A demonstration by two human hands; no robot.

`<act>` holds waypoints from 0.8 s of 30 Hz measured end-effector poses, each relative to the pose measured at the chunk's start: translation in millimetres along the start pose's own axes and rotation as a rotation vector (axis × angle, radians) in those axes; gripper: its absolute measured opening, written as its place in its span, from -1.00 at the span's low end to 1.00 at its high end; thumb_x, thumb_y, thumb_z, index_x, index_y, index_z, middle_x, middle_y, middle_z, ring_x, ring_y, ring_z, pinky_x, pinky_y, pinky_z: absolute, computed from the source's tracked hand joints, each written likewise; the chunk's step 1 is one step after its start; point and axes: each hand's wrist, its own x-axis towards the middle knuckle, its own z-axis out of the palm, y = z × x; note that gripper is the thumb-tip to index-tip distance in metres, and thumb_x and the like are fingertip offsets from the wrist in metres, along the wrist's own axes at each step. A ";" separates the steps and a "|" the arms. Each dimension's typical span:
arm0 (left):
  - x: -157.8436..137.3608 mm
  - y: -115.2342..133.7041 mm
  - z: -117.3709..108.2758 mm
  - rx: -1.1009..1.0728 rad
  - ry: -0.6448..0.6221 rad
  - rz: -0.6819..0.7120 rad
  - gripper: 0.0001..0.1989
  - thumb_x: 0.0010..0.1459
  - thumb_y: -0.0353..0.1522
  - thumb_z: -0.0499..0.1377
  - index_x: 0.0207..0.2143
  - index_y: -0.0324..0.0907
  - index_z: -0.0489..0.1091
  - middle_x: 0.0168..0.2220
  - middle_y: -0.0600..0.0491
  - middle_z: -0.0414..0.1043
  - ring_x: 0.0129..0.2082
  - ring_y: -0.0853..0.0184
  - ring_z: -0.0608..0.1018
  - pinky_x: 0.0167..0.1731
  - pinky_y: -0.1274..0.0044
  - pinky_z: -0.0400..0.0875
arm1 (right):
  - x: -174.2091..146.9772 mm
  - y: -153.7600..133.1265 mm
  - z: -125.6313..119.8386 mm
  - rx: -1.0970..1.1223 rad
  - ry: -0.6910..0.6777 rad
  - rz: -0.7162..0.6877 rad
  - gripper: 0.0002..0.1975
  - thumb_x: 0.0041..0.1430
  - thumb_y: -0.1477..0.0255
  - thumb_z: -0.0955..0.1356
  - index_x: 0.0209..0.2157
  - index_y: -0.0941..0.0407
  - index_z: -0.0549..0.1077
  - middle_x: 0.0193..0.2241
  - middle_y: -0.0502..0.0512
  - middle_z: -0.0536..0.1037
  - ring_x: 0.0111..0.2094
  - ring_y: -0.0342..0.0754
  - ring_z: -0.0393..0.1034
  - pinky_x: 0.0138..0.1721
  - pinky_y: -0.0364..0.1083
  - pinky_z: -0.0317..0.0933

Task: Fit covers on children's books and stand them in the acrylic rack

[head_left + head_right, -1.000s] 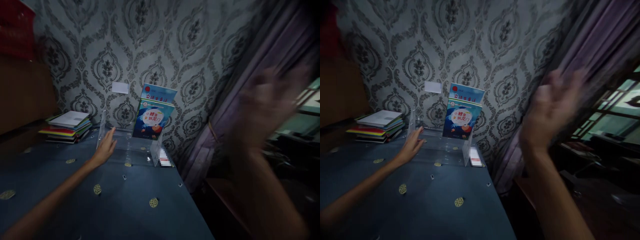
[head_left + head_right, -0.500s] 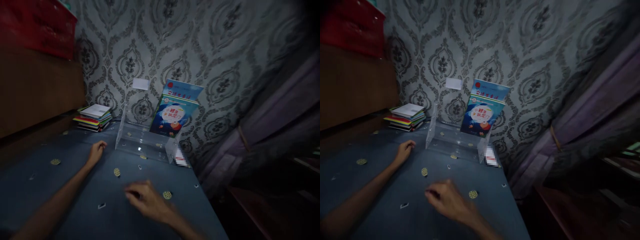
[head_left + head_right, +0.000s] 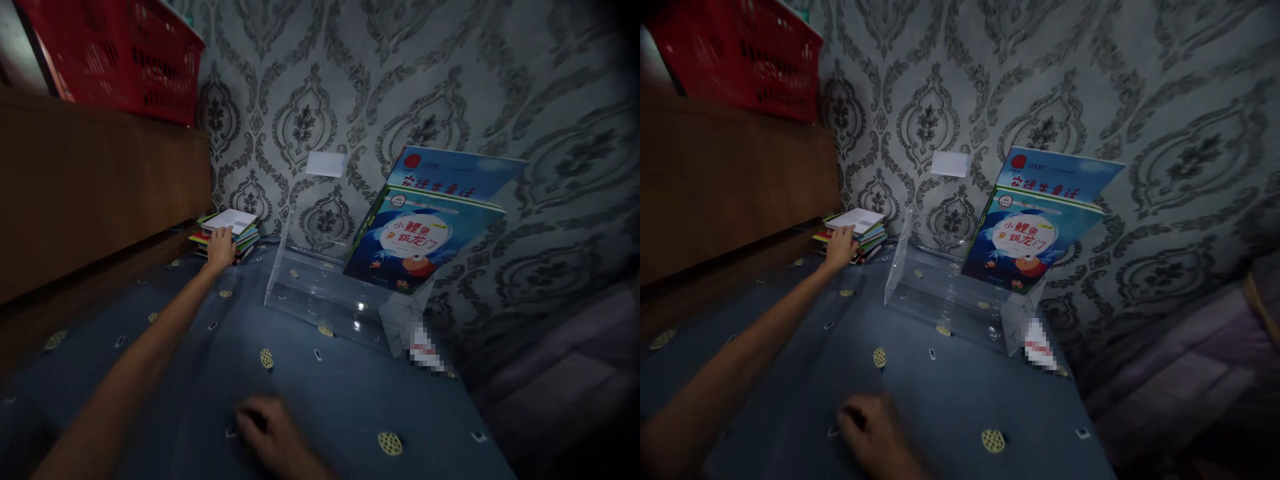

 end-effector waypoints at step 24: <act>-27.3 2.6 -52.4 0.550 -0.312 0.213 -0.68 0.35 -0.21 0.17 0.01 -0.24 0.46 0.00 -0.09 0.53 0.04 0.15 0.55 0.15 0.12 0.35 | -2.0 -11.4 -7.4 0.032 -0.009 -0.110 -0.73 0.27 0.37 0.30 -0.28 0.15 0.64 -0.45 0.02 0.59 -0.44 -0.13 0.37 -0.38 -0.18 0.14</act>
